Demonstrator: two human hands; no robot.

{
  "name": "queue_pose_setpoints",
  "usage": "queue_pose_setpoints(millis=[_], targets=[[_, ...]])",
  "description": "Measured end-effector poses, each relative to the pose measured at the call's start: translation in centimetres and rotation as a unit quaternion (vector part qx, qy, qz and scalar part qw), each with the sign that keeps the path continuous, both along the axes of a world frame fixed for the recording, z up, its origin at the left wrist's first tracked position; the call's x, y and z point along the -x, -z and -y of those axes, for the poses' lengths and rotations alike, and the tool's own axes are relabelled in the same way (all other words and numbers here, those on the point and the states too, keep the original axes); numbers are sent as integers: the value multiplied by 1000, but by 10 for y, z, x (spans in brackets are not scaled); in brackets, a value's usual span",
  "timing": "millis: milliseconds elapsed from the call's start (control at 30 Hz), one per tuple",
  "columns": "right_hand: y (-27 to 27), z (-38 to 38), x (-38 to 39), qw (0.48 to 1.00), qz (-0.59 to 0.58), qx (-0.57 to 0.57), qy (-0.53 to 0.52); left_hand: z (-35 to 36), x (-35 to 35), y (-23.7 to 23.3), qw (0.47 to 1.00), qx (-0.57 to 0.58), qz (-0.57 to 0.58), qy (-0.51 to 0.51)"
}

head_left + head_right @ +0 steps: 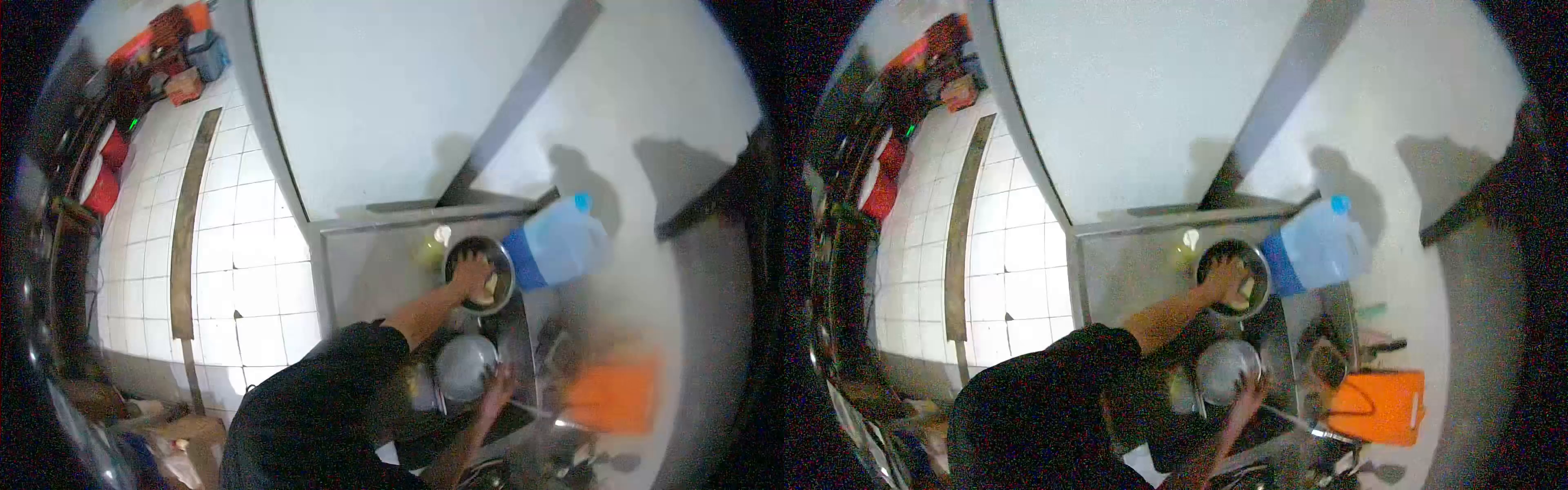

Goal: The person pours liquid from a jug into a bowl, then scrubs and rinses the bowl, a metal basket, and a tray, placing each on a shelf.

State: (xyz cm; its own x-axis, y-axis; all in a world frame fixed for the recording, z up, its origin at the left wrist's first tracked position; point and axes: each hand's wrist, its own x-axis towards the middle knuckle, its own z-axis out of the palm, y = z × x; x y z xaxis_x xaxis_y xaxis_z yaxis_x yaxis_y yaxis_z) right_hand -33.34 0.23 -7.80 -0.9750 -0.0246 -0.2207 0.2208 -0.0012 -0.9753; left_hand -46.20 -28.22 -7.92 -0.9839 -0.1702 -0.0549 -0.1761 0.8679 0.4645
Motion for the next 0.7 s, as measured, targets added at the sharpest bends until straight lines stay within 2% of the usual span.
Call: queue_pose_setpoints(millis=[67,100,133,167,200,267,300,333,367,400,433,467,500,533,567,600,633,667,700], targets=[[-19,86,10,993,113,36,-18,2,-11,-1,996,-75,35,19],[6,100,23,993,108,37,-30,-1,-12,14,998,-60,16,21],[44,110,40,980,155,85,-87,-7,-12,35,999,-44,-2,21],[66,123,50,960,202,130,-143,-11,-15,60,992,-99,-66,52],[58,139,46,958,199,131,-158,-10,-17,74,976,-150,-132,84],[33,157,20,930,160,292,-159,-7,-31,49,984,-128,-98,82],[22,161,12,929,161,290,-166,-10,-37,40,988,-111,-57,94],[11,159,2,941,158,275,-115,-18,-34,47,988,-114,-57,91],[10,154,-5,951,156,260,-60,-33,-26,66,985,-65,-22,156],[22,143,-10,951,158,260,-58,-45,-24,78,975,-12,14,221],[50,121,-13,975,94,178,-92,-54,-30,75,974,-11,17,226],[56,113,-20,988,30,92,-124,-67,-38,69,963,-31,76,255],[64,104,-28,988,34,91,-118,-82,-48,64,947,-52,135,285],[55,94,-46,986,92,139,-10,-116,-56,128,967,-62,-22,244],[37,81,-66,966,146,183,106,-135,-67,127,962,-72,-15,262],[9,79,-78,963,148,179,133,-148,-79,114,951,-76,23,298],[-22,82,-85,991,90,-98,-3,-161,-91,107,935,-80,62,339],[-38,70,-98,919,46,-367,-139,-175,-102,100,934,-103,46,338],[1,35,-105,977,74,-199,-31,-189,-110,93,930,-130,32,342]])
